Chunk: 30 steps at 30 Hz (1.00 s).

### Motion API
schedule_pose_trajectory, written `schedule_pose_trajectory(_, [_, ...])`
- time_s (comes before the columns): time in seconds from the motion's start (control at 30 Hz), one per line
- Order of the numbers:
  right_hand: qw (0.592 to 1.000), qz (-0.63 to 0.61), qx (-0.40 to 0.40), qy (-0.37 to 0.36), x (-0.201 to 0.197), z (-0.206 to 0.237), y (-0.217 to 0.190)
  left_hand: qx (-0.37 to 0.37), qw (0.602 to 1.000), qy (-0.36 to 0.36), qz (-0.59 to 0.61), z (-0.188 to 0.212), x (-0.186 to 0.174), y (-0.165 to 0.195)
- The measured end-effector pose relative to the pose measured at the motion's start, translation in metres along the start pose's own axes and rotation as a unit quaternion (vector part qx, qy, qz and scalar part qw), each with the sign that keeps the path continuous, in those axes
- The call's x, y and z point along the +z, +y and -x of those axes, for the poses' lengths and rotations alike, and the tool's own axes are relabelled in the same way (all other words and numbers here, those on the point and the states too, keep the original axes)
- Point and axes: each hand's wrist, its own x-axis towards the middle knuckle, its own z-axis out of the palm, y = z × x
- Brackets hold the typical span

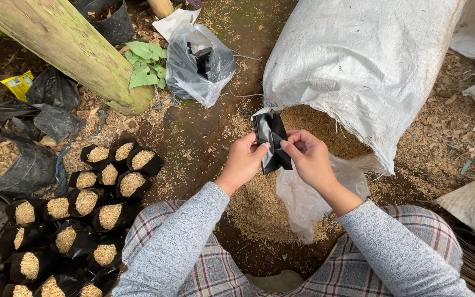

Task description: The person scoops grain from a large sack using a small plastic bag and pours it into black pouches. They fold and seal each pouch by hand, then place it with others on the ground.

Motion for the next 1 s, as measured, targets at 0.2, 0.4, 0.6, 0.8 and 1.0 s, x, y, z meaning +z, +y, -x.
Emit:
schedule_pose_trajectory(0.2, [1.0, -0.019, 0.003, 0.006, -0.0023, -0.0002, 0.0009, -0.007, 0.999, -0.023, 0.037, -0.0016, -0.0013, -0.0054])
schedule_pose_trajectory(0.4, [1.0, -0.023, 0.004, 0.008, -0.0028, 0.0015, -0.002, -0.018, 0.999, -0.027, 0.022, -0.0011, -0.0025, -0.0019])
schedule_pose_trajectory(0.6, [0.999, -0.028, 0.014, 0.017, -0.0038, 0.0001, -0.0023, -0.011, 1.0, -0.026, 0.002, -0.0003, -0.0046, -0.0003])
schedule_pose_trajectory(0.8, [0.999, -0.028, 0.018, 0.023, -0.004, 0.0005, -0.0004, -0.013, 1.0, -0.026, 0.007, -0.0008, -0.0048, -0.0012])
schedule_pose_trajectory(1.0, [0.999, -0.027, 0.025, 0.036, -0.0032, 0.0008, -0.0019, -0.009, 1.0, -0.024, 0.002, -0.0018, -0.0049, -0.0031])
